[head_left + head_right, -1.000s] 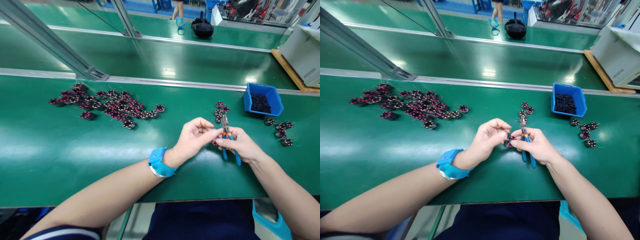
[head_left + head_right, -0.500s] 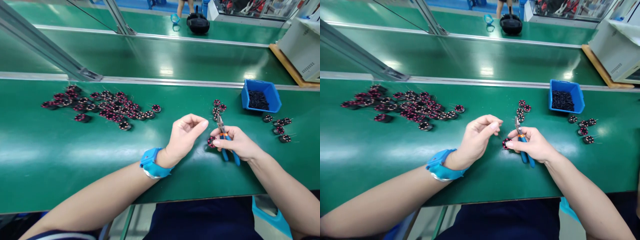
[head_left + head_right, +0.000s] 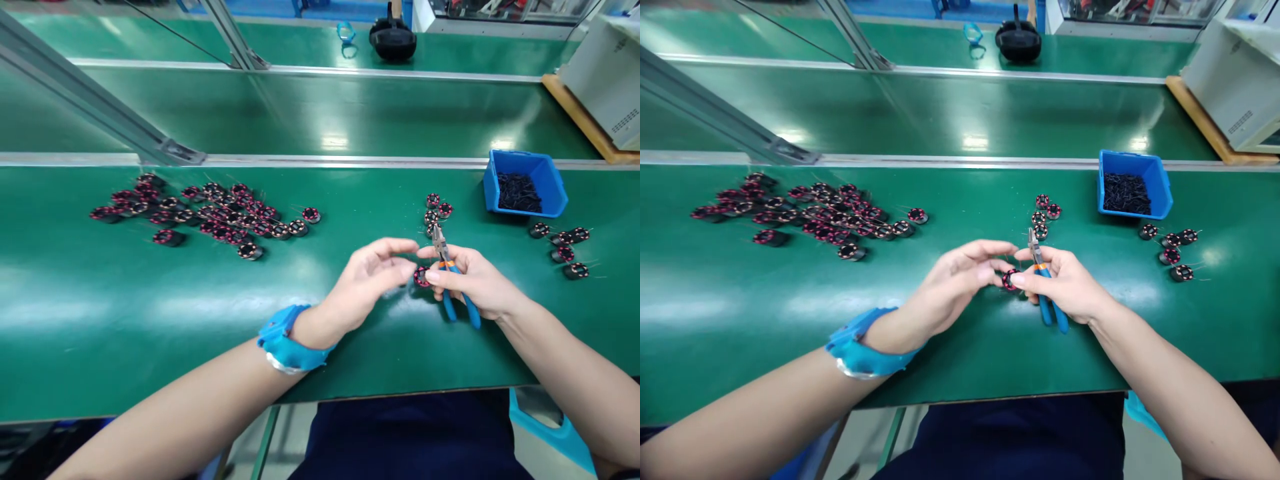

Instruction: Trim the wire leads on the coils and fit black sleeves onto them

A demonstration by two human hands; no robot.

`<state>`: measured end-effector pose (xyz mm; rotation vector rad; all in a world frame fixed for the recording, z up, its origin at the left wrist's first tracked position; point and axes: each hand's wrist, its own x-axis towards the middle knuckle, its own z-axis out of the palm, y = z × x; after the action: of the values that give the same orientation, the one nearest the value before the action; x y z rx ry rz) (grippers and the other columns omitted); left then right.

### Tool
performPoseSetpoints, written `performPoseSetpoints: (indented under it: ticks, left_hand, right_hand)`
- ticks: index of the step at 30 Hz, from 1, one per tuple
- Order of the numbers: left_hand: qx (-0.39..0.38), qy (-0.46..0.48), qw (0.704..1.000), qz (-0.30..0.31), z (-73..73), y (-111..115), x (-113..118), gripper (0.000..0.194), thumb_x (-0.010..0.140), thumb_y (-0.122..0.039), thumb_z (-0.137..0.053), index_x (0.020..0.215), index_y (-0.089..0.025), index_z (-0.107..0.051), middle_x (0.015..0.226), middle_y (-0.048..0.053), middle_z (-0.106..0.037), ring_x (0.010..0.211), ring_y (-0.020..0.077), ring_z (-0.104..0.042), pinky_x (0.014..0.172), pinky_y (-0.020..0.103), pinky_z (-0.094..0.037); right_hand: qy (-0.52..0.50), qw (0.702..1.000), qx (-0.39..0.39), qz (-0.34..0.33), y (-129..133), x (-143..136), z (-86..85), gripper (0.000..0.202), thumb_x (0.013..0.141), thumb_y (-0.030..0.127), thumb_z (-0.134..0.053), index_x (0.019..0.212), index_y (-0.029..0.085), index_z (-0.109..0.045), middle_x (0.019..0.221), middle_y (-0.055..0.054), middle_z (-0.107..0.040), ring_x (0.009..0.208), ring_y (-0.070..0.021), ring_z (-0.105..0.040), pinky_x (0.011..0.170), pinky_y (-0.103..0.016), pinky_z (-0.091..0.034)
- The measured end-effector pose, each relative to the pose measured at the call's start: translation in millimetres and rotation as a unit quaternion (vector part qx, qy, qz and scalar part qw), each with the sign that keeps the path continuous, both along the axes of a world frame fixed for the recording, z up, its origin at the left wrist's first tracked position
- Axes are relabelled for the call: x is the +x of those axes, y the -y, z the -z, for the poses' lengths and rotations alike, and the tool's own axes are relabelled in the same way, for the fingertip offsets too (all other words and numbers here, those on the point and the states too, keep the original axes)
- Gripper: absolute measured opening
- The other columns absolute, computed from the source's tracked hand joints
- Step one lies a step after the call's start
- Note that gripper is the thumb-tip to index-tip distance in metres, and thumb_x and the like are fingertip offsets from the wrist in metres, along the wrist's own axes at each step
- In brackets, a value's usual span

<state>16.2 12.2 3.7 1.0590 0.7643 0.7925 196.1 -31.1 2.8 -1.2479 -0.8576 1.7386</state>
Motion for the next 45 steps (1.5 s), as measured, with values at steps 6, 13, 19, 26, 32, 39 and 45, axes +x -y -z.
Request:
performPoseSetpoints:
  ticks: [6, 13, 19, 26, 32, 39, 45]
  left_hand:
    - [-0.019, 0.042, 0.997, 0.059, 11.6, 18.6, 4.8, 0.041, 0.070, -0.020, -0.079, 0.108, -0.015, -0.066, 0.102, 0.009, -0.071, 0.084, 0.0164, -0.068, 0.078, 0.029, -0.055]
    - [-0.075, 0.023, 0.994, 0.082, 11.7, 11.8, -0.3, 0.036, 0.067, -0.022, -0.082, 0.100, -0.012, -0.070, 0.083, 0.006, -0.074, 0.074, 0.0159, -0.071, 0.063, 0.023, -0.056]
    - [-0.103, -0.087, 0.982, 0.132, 8.0, -0.4, -29.9, 0.032, 0.064, -0.019, -0.082, 0.093, -0.010, -0.071, 0.080, 0.006, -0.075, 0.053, 0.0091, -0.064, 0.052, 0.019, -0.054]
    - [-0.097, -0.095, 0.955, 0.262, 2.2, -11.3, -39.7, 0.027, 0.070, -0.015, -0.078, 0.095, -0.011, -0.068, 0.076, 0.001, -0.071, 0.051, 0.0064, -0.064, 0.051, 0.015, -0.051]
    - [-0.118, -0.074, 0.943, 0.304, 1.4, -10.8, -41.0, 0.032, 0.073, -0.016, -0.076, 0.103, -0.011, -0.065, 0.081, 0.001, -0.070, 0.057, 0.0076, -0.068, 0.057, 0.017, -0.056]
    - [-0.126, -0.081, 0.937, 0.315, 1.6, -8.6, -38.2, 0.035, 0.072, -0.021, -0.078, 0.102, -0.011, -0.064, 0.080, 0.001, -0.070, 0.058, 0.0093, -0.069, 0.056, 0.018, -0.057]
    - [-0.119, -0.094, 0.936, 0.318, 2.6, -7.9, -38.3, 0.036, 0.072, -0.024, -0.079, 0.103, -0.011, -0.064, 0.076, 0.002, -0.071, 0.058, 0.0103, -0.069, 0.057, 0.018, -0.057]
  right_hand:
    - [-0.005, 1.000, -0.005, 0.021, 0.0, -2.0, 2.7, 0.062, 0.060, 0.037, -0.086, 0.110, 0.016, -0.056, 0.062, 0.006, -0.059, 0.048, -0.0069, -0.052, 0.050, -0.022, -0.044]
    - [0.038, 0.999, -0.004, -0.024, 1.5, 0.8, -4.4, 0.052, 0.063, 0.037, -0.084, 0.103, 0.015, -0.059, 0.069, 0.002, -0.063, 0.055, -0.0088, -0.057, 0.052, -0.023, -0.048]
    - [0.106, 0.987, 0.008, -0.120, 3.3, 22.3, -8.5, 0.038, 0.075, 0.031, -0.075, 0.105, 0.013, -0.060, 0.081, -0.004, -0.068, 0.058, -0.0095, -0.059, 0.056, -0.025, -0.052]
    - [0.086, 0.935, -0.055, -0.340, 5.9, 29.3, -11.7, 0.040, 0.082, 0.035, -0.069, 0.115, 0.013, -0.061, 0.079, -0.004, -0.069, 0.063, -0.0120, -0.065, 0.057, -0.023, -0.054]
    - [0.089, 0.925, -0.054, -0.365, 5.2, 24.1, -11.2, 0.036, 0.085, 0.034, -0.065, 0.114, 0.013, -0.061, 0.078, -0.003, -0.069, 0.062, -0.0108, -0.066, 0.056, -0.021, -0.053]
    - [0.113, 0.915, -0.036, -0.386, 4.8, 18.8, -15.2, 0.026, 0.087, 0.032, -0.060, 0.104, 0.012, -0.061, 0.076, -0.003, -0.067, 0.062, -0.0102, -0.065, 0.055, -0.019, -0.053]
    - [0.128, 0.912, -0.028, -0.388, 5.8, 16.3, -18.1, 0.021, 0.087, 0.029, -0.058, 0.099, 0.013, -0.061, 0.074, -0.002, -0.066, 0.060, -0.0086, -0.063, 0.055, -0.019, -0.053]
